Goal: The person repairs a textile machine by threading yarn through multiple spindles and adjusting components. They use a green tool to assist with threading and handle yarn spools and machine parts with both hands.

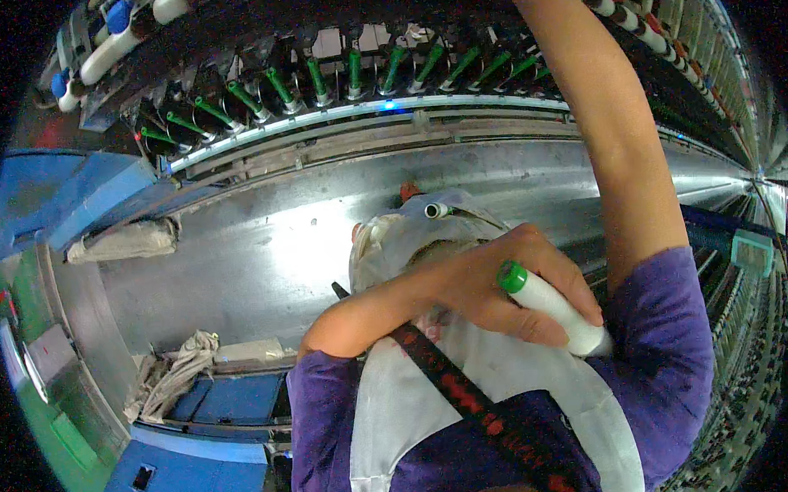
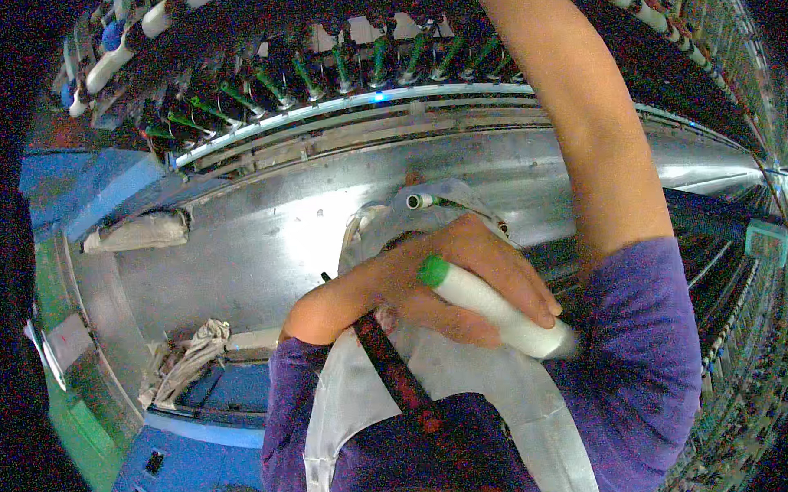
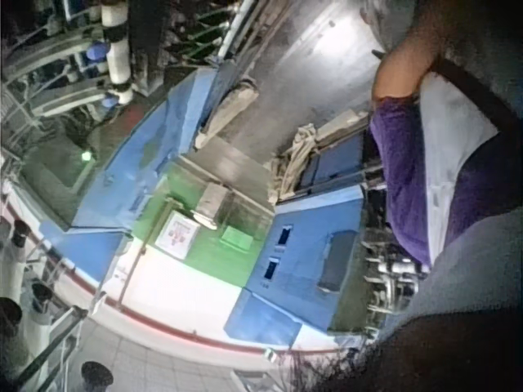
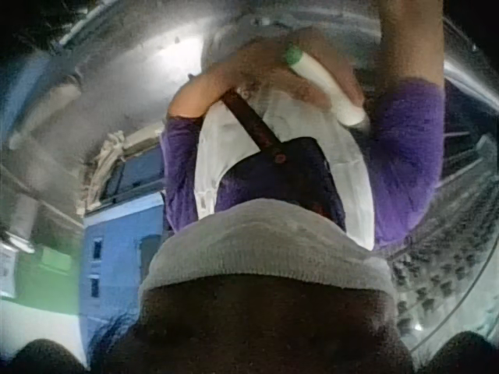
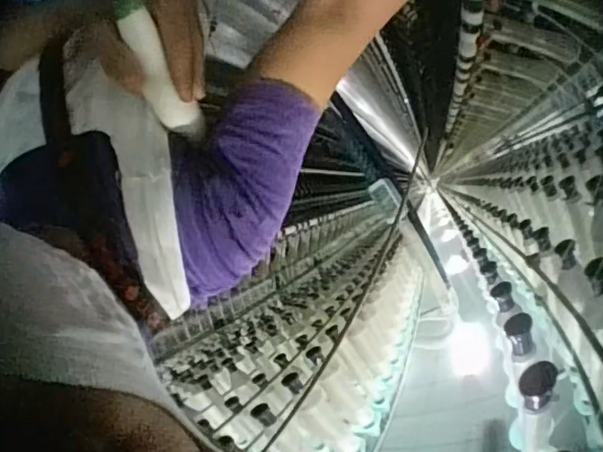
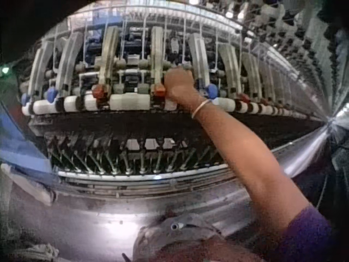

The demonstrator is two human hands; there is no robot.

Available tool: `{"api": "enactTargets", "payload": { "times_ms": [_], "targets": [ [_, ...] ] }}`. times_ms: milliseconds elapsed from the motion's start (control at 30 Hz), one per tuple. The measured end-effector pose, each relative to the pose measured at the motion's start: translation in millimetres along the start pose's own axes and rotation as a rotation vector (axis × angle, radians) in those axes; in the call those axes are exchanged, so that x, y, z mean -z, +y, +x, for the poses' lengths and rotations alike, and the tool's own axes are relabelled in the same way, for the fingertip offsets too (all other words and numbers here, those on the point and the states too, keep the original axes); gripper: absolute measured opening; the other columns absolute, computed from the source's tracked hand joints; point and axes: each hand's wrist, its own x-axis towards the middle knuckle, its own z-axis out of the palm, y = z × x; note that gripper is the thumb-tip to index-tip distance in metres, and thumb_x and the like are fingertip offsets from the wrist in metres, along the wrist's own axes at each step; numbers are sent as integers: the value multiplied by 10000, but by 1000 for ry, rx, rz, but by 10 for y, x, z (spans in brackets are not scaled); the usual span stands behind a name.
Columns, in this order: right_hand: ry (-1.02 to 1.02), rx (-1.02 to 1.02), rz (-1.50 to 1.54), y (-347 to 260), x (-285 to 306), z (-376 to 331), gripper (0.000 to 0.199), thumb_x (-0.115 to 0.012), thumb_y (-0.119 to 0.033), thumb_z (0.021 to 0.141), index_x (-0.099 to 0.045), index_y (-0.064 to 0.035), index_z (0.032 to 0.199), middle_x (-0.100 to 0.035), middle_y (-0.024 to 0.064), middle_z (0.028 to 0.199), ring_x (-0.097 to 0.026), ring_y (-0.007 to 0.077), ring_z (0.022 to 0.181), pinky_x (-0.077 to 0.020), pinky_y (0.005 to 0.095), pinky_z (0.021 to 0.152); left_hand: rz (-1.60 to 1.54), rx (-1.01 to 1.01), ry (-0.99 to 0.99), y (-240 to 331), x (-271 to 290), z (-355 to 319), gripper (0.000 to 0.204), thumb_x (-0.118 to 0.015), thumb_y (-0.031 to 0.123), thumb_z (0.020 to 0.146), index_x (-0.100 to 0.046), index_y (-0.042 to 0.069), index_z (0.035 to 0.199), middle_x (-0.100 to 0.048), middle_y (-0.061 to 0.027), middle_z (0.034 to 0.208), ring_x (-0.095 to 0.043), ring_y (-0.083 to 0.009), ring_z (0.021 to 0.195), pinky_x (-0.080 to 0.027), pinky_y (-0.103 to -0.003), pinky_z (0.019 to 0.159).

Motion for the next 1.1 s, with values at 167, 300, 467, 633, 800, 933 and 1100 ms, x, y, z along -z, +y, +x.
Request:
{"api": "enactTargets", "payload": {
  "times_ms": [167,300,467,633,800,933,1100],
  "targets": [
    [1011,238,279,-5,-207,-664,202,-648,-130,714,-628,-12,876,-553,143,929,-488,343,919,-372,508,775,21,-27,28,21,-53,-96,348,-711,226,775,-666,26,1057,-675,-153,1039,-668,-286,927,-534,-355,790],
    [29,139,643,-445,-630,-1675,338,-536,-382,845,-660,-69,812,-640,144,850,-597,347,798,-479,451,710,-170,418,282,171,-105,-250,350,-678,267,826,-648,7,1057,-659,-83,879,-633,-161,769,-511,-307,683],
    [-1157,138,1531,-344,-576,-2728,445,-481,-394,944,-676,-3,860,-680,97,763,-619,150,610,-488,292,561,337,892,279,493,-133,-554,139,-556,62,897,-671,4,949,-591,-24,710,-528,-97,622,-431,-225,566],
    [-964,604,1946,328,136,-3231,257,-612,-267,877,-690,-26,914,-659,35,687,-581,102,569,-451,255,494,185,479,841,226,-238,-564,129,-571,106,901,-639,-4,892,-602,-57,717,-554,-142,627,-438,-277,676],
    [-836,384,1844,661,273,-3346,130,-634,-168,810,-692,-52,794,-623,42,598,-561,114,517,-433,290,490,-381,99,917,-275,-193,-259,181,-558,207,931,-566,30,891,-569,-59,628,-488,-187,482,-427,-389,822],
    [-671,567,1751,1221,11,-3508,119,-634,-165,781,-684,-57,773,-629,74,616,-560,173,495,-437,311,512,238,252,911,-975,-100,-76,106,-507,132,950,-537,40,907,-494,-20,563,-440,-145,456,-429,-366,747],
    [-544,584,1814,2220,-264,-3751,105,-642,-118,824,-690,-25,815,-672,98,699,-639,209,559,-461,304,504,839,787,682,-2409,352,-125,472,-530,311,931,-404,58,1308,-464,-171,1245,-428,-310,1121,-321,-435,996]
  ]
}}
